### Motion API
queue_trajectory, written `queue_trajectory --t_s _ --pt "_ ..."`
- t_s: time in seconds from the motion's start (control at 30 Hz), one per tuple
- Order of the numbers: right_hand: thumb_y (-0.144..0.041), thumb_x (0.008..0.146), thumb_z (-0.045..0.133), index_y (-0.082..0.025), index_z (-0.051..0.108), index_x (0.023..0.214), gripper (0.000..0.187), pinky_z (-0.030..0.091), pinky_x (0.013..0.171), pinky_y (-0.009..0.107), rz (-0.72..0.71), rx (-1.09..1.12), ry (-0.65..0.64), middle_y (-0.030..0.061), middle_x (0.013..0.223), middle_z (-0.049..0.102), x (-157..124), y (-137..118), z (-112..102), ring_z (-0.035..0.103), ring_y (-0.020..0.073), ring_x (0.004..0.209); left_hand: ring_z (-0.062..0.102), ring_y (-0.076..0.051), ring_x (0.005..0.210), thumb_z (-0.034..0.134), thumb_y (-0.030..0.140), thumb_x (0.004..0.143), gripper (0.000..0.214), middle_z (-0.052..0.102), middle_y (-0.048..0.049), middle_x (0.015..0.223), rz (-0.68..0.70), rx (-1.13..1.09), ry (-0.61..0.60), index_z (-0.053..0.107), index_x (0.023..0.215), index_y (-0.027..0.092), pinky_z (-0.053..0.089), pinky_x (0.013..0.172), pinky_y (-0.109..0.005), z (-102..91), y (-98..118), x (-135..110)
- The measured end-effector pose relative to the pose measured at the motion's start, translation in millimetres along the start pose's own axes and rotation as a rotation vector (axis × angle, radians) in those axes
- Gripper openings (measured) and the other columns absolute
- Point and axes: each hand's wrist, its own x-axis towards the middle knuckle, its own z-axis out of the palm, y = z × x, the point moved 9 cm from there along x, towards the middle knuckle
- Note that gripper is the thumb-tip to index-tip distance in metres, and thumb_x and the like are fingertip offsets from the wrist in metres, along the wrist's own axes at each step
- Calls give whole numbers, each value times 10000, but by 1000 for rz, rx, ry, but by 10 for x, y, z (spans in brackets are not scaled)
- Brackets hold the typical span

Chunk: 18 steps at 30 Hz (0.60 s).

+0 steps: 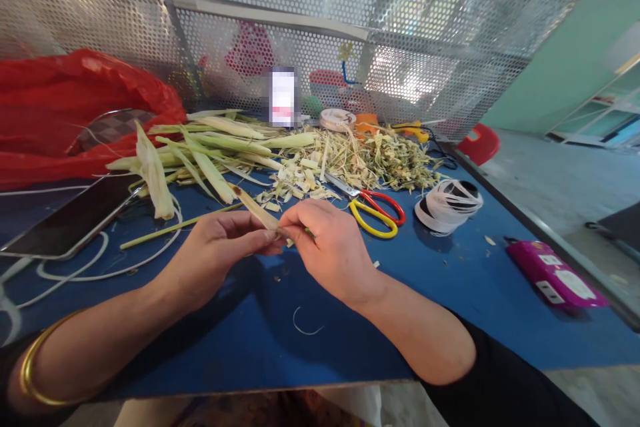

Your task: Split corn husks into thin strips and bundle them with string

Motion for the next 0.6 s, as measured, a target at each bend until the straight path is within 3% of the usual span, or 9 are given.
queue_trajectory --t_s 0.13,0.4,0.6 --pt "-119 850 575 -195 624 801 103 462 667 252 -3 72 -11 -9 759 629 24 18 12 588 121 729 612 -111 610 702 232 689 102 692 -19 629 -58 -85 -8 687 646 141 474 625 -197 -5 -47 14" --pt "-125 858 578 -200 641 834 101 489 683 263 -86 107 -21 -1 777 636 41 -63 -18 595 122 732 652 -146 630 699 228 694 96 716 -57 691 -217 -315 -136 697 681 133 507 652 -243 63 -192 30" --pt "-124 859 580 -191 641 829 95 490 711 269 -134 40 18 18 798 649 18 -80 -31 604 133 761 654 -145 662 721 232 691 107 725 -70 744 -221 -339 -127 707 711 128 509 671 -246 66 -189 11"
